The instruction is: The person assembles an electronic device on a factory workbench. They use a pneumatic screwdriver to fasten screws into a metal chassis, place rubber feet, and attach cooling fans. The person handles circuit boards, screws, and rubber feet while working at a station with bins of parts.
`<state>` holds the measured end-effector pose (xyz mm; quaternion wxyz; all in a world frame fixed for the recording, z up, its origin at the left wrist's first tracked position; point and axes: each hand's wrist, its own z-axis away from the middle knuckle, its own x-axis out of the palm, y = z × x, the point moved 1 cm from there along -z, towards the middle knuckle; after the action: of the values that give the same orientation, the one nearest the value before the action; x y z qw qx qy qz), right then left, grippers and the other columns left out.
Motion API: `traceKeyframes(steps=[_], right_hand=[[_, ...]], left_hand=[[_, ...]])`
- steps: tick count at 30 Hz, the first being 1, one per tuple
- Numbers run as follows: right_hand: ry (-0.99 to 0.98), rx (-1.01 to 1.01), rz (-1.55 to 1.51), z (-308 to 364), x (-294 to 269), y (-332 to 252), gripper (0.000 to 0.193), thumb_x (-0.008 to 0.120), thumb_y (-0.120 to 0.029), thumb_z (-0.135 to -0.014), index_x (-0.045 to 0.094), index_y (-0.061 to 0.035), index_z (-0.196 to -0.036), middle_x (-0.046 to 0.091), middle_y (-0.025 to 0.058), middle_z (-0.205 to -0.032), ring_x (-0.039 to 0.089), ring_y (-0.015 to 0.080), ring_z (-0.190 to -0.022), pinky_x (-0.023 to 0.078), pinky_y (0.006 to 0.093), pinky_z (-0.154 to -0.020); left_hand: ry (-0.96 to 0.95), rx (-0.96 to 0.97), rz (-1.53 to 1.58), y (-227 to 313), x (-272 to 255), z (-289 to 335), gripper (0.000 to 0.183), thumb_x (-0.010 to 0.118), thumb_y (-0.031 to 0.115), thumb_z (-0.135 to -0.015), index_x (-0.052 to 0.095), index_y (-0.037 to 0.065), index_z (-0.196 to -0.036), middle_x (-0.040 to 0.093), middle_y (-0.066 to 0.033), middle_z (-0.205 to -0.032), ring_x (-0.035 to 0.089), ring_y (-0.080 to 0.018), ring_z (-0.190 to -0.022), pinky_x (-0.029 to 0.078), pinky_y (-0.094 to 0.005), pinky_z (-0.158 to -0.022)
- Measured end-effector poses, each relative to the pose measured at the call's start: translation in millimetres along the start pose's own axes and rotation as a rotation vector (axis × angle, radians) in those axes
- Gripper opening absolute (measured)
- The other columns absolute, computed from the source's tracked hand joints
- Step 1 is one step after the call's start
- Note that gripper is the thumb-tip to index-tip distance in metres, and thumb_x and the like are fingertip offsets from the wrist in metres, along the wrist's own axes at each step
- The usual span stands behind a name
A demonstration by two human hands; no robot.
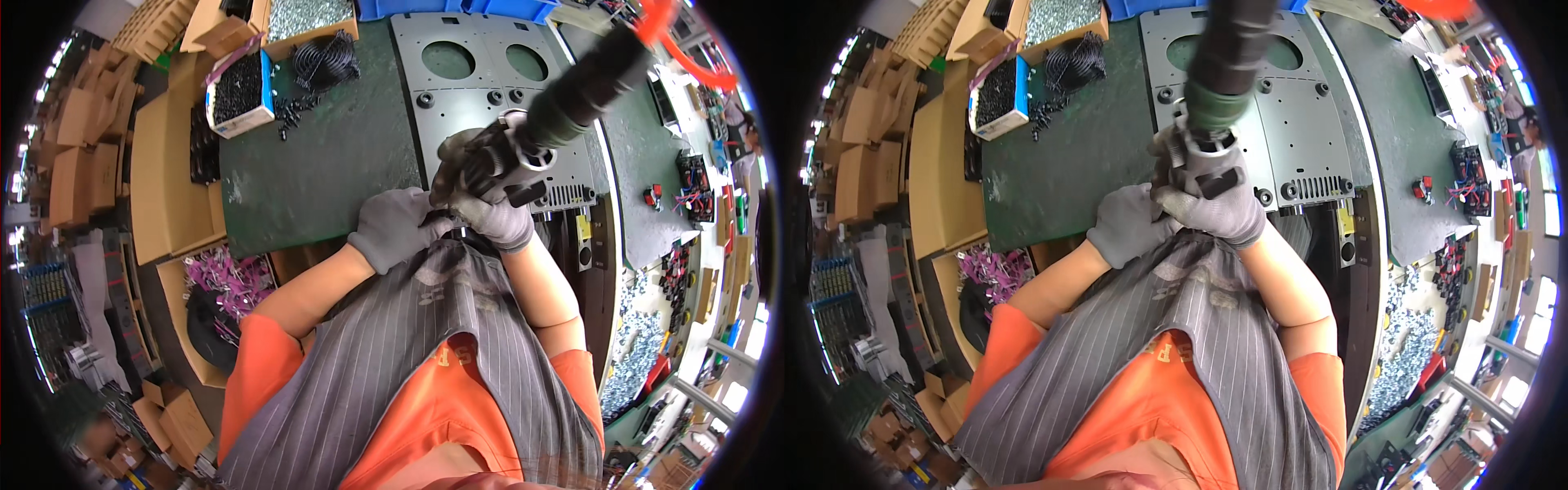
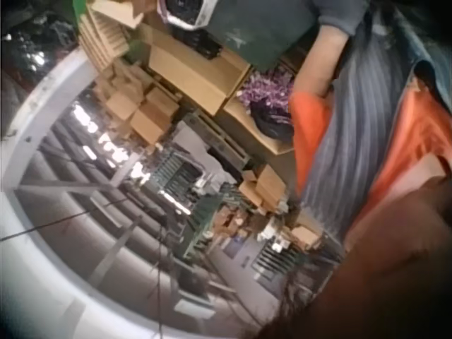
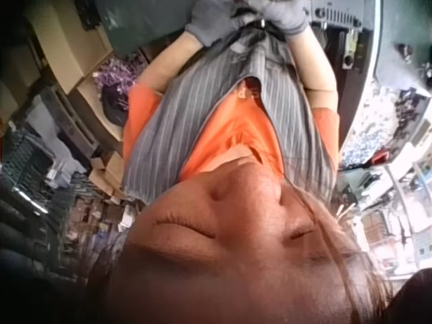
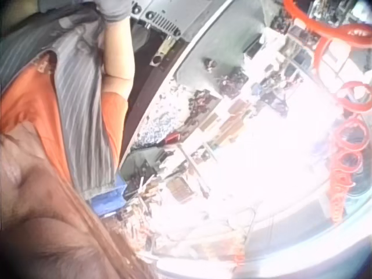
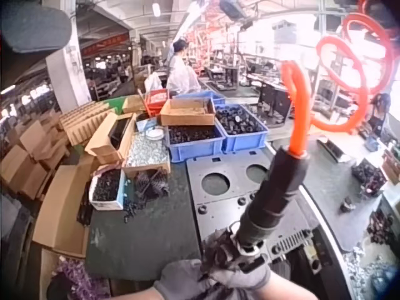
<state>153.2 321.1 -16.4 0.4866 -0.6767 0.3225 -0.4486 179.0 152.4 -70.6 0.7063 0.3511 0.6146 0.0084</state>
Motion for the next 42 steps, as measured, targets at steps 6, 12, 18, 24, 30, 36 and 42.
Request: traceKeyframes(steps=[6, 12, 18, 24, 30, 36, 42], right_hand=[[-0.078, -0.142, -0.247, 12.9, -5.3, -27.4, 0.059, 0.073, 0.001, -0.072, 0.046, -0.0060, -0.124, 0.057, 0.0070, -0.102, 0.062, 0.0201, -0.091, 0.055, 0.0366, -0.075], [0.025, -0.183, -0.573, 22.3, -7.7, -38.0, 0.060, 0.083, -0.008, -0.069, 0.046, -0.0043, -0.117, 0.062, 0.0106, -0.086, 0.066, 0.0241, -0.080, 0.058, 0.0392, -0.072], [0.118, -0.158, -0.569, 26.1, -16.3, -27.5, 0.064, 0.086, -0.010, -0.068, 0.047, -0.0037, -0.119, 0.063, 0.0102, -0.084, 0.066, 0.0240, -0.078, 0.058, 0.0381, -0.071], [0.203, -0.153, -0.532, 24.1, -25.2, -24.9, 0.063, 0.087, -0.014, -0.067, 0.050, -0.0036, -0.117, 0.063, 0.0099, -0.081, 0.065, 0.0235, -0.071, 0.056, 0.0368, -0.064], [0.234, -0.218, -0.451, 29.4, -44.1, -26.8, 0.063, 0.086, -0.021, -0.070, 0.049, -0.0059, -0.119, 0.061, 0.0090, -0.084, 0.062, 0.0217, -0.070, 0.052, 0.0350, -0.060], [0.106, -0.317, -0.532, 20.0, -56.4, -24.7, 0.059, 0.075, -0.016, -0.079, 0.043, -0.0069, -0.127, 0.059, 0.0103, -0.089, 0.057, 0.0226, -0.066, 0.050, 0.0350, -0.060], [0.112, -0.305, -0.542, 10.8, -43.4, -10.2, 0.057, 0.076, -0.018, -0.079, 0.044, -0.0034, -0.125, 0.057, 0.0105, -0.081, 0.056, 0.0230, -0.062, 0.051, 0.0348, -0.058]], left_hand=[[-0.172, -0.114, 0.931, -48.3, -50.6, -35.7, 0.024, 0.071, 0.020, -0.091, 0.069, 0.003, -0.108, 0.070, 0.0001, -0.100, 0.061, -0.0076, -0.091, 0.051, -0.0263, -0.082], [0.405, -0.119, 0.648, -151.0, -160.0, -150.0, 0.022, 0.065, 0.021, -0.095, 0.072, 0.005, -0.107, 0.071, -0.0004, -0.093, 0.060, -0.0056, -0.076, 0.051, -0.0220, -0.072], [0.374, -0.171, 0.567, -250.0, -232.4, -223.0, 0.046, 0.050, 0.036, -0.100, 0.052, 0.009, -0.137, 0.060, -0.0094, -0.120, 0.059, -0.0158, -0.103, 0.046, -0.0292, -0.090], [0.394, -0.320, 1.004, -259.8, -232.2, -201.7, 0.054, 0.048, 0.008, -0.089, 0.040, 0.000, -0.142, 0.056, -0.0160, -0.127, 0.063, -0.0258, -0.102, 0.055, -0.0343, -0.088], [0.328, -0.472, 0.250, -201.3, -232.5, -89.7, 0.027, 0.059, 0.016, -0.093, 0.070, 0.006, -0.115, 0.071, -0.0051, -0.092, 0.062, -0.0099, -0.070, 0.048, -0.0242, -0.059], [0.077, -0.714, -0.347, -169.0, -228.4, -17.8, 0.046, 0.072, 0.032, -0.084, 0.065, 0.011, -0.125, 0.067, -0.0155, -0.120, 0.065, -0.0293, -0.107, 0.049, -0.0374, -0.094], [0.039, -0.613, -0.406, -175.7, -217.7, -26.1, 0.057, 0.071, 0.035, -0.084, 0.058, 0.010, -0.134, 0.057, -0.0150, -0.136, 0.053, -0.0316, -0.125, 0.042, -0.0398, -0.106]])
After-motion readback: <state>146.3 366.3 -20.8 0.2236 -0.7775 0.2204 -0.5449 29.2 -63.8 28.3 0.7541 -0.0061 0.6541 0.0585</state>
